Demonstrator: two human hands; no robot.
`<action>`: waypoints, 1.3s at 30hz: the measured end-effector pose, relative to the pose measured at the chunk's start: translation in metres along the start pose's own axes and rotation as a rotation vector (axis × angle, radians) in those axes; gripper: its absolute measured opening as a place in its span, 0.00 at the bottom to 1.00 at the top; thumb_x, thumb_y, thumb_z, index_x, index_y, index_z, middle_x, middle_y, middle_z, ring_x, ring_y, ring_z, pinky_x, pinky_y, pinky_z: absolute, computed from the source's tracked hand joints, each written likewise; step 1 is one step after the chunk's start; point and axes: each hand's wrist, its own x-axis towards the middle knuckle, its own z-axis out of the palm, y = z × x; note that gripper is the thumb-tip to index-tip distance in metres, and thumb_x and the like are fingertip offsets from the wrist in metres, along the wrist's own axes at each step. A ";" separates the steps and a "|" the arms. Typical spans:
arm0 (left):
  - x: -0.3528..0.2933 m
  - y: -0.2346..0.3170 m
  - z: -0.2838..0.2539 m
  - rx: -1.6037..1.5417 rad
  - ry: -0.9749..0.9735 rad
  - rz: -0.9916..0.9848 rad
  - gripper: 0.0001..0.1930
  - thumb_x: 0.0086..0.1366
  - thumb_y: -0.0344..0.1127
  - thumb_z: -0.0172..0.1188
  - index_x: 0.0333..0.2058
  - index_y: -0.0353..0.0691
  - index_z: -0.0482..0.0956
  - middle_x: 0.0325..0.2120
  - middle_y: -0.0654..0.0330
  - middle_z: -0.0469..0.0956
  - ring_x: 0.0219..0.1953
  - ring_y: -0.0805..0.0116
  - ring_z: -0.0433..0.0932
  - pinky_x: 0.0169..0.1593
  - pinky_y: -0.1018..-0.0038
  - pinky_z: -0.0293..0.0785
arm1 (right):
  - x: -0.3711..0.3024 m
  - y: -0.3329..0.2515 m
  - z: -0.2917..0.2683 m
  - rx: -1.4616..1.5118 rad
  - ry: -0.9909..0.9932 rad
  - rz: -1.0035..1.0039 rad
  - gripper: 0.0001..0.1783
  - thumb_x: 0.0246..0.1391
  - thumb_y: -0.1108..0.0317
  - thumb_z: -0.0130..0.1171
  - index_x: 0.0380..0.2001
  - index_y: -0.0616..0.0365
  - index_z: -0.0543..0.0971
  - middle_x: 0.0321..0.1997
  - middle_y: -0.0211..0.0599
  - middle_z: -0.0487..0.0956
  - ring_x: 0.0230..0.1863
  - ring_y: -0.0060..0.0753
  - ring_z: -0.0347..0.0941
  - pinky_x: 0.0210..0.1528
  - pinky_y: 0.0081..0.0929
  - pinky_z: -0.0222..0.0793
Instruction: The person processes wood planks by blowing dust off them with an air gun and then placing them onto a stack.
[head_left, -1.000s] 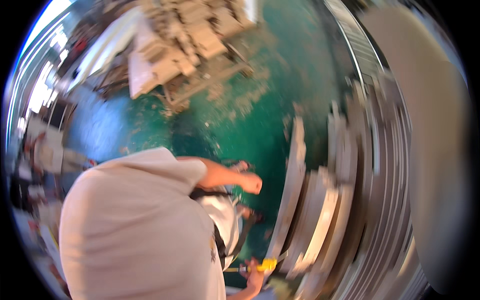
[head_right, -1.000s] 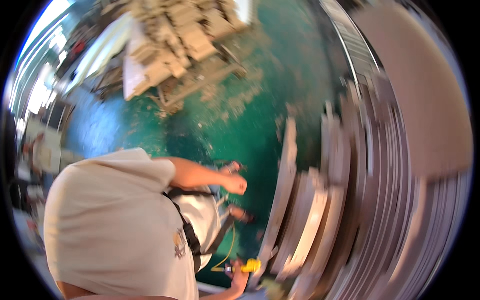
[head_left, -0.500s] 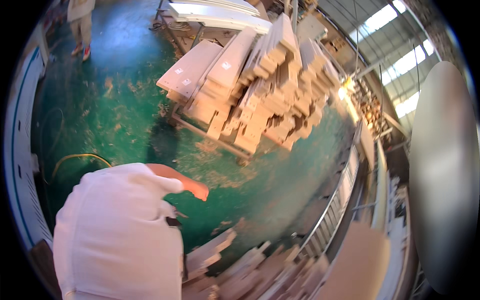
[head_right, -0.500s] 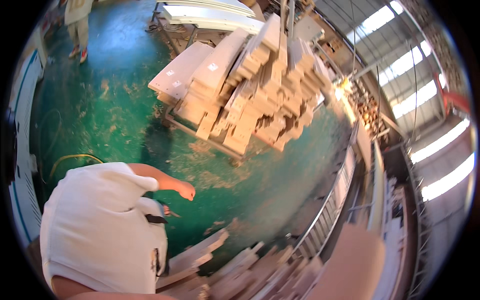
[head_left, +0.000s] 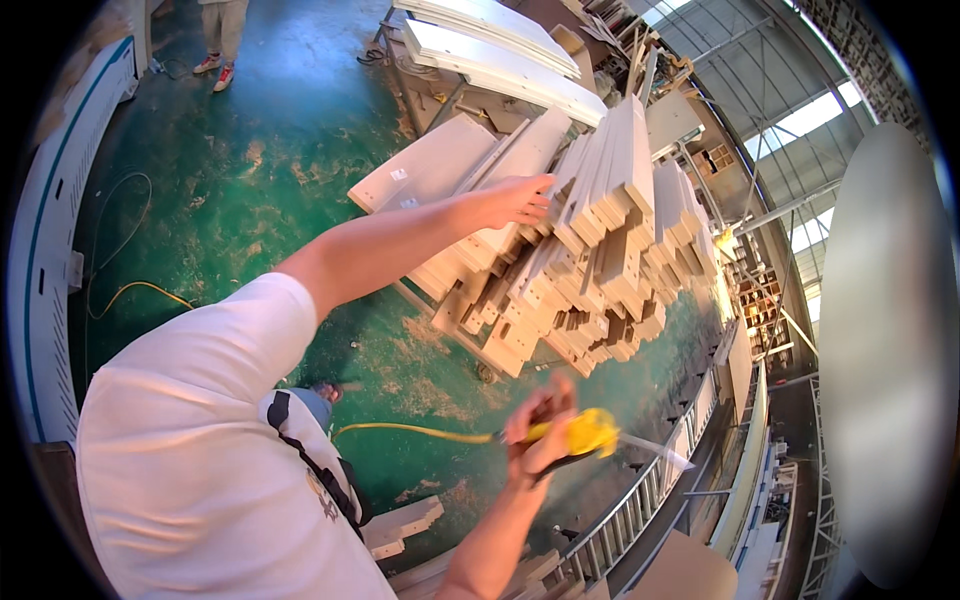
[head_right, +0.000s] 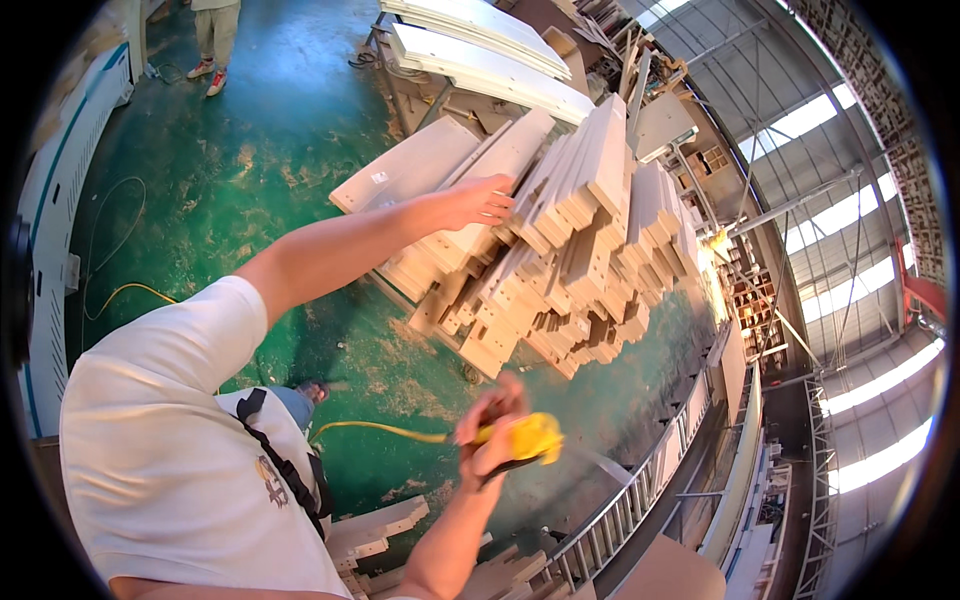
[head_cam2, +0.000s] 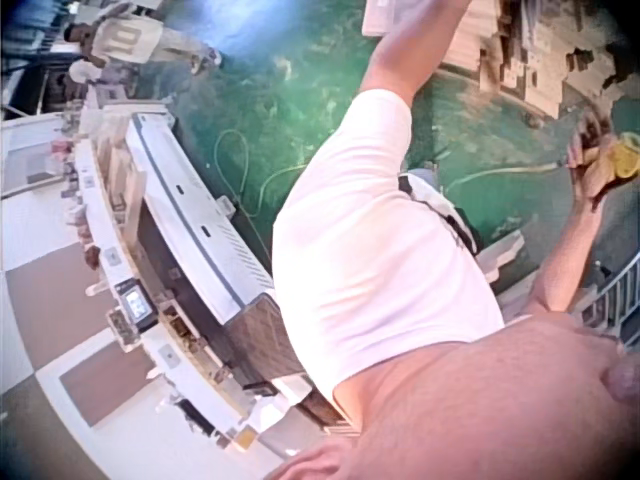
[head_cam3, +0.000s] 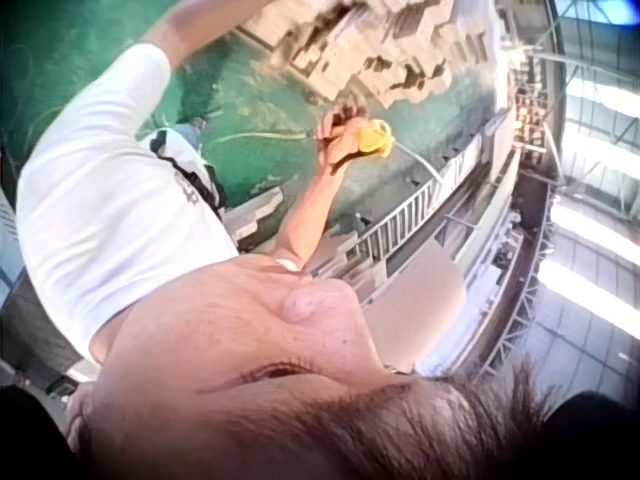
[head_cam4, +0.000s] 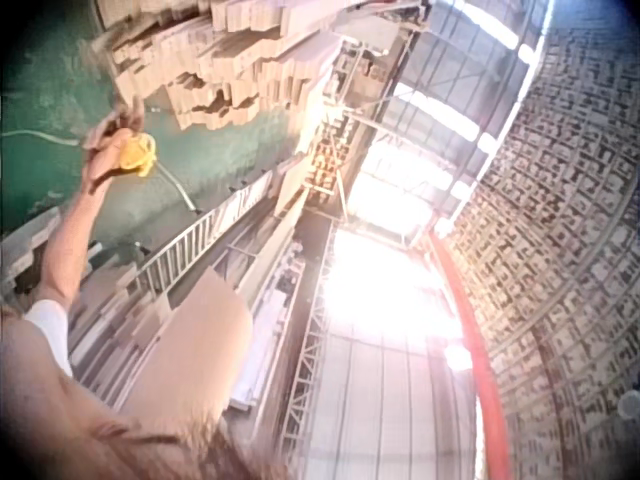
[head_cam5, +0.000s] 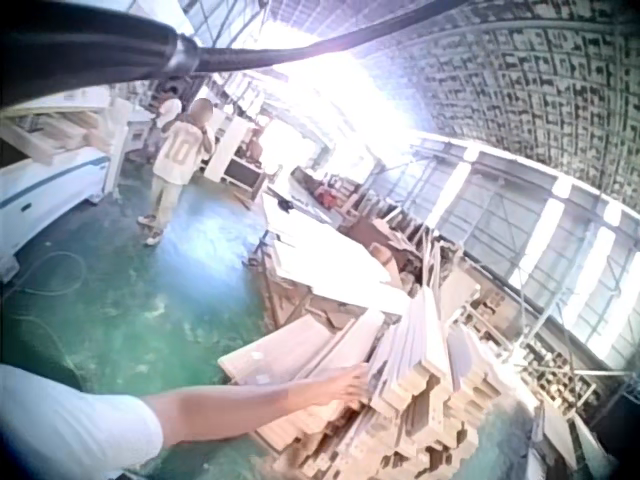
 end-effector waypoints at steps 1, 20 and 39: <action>0.018 0.003 0.003 -0.041 -0.029 -0.118 0.42 0.74 0.60 0.54 0.72 0.33 0.57 0.69 0.44 0.66 0.68 0.51 0.71 0.68 0.58 0.70 | 0.034 -0.015 0.012 0.011 0.019 -0.006 0.39 0.65 0.32 0.56 0.63 0.55 0.71 0.31 0.28 0.72 0.16 0.18 0.63 0.15 0.18 0.61; 0.103 -0.010 0.036 -0.203 -0.169 -0.292 0.67 0.57 0.63 0.71 0.78 0.42 0.32 0.77 0.42 0.46 0.78 0.49 0.48 0.75 0.53 0.52 | 0.276 0.001 0.024 -0.371 0.341 -0.142 0.39 0.74 0.36 0.41 0.78 0.41 0.51 0.78 0.47 0.62 0.79 0.45 0.57 0.79 0.48 0.51; 0.082 -0.001 0.045 -0.130 -0.152 -0.215 0.63 0.62 0.55 0.74 0.78 0.38 0.35 0.71 0.42 0.61 0.71 0.52 0.63 0.71 0.54 0.61 | 0.310 -0.033 0.002 -0.033 0.566 -0.067 0.44 0.59 0.22 0.53 0.58 0.50 0.73 0.64 0.46 0.74 0.65 0.52 0.70 0.69 0.56 0.64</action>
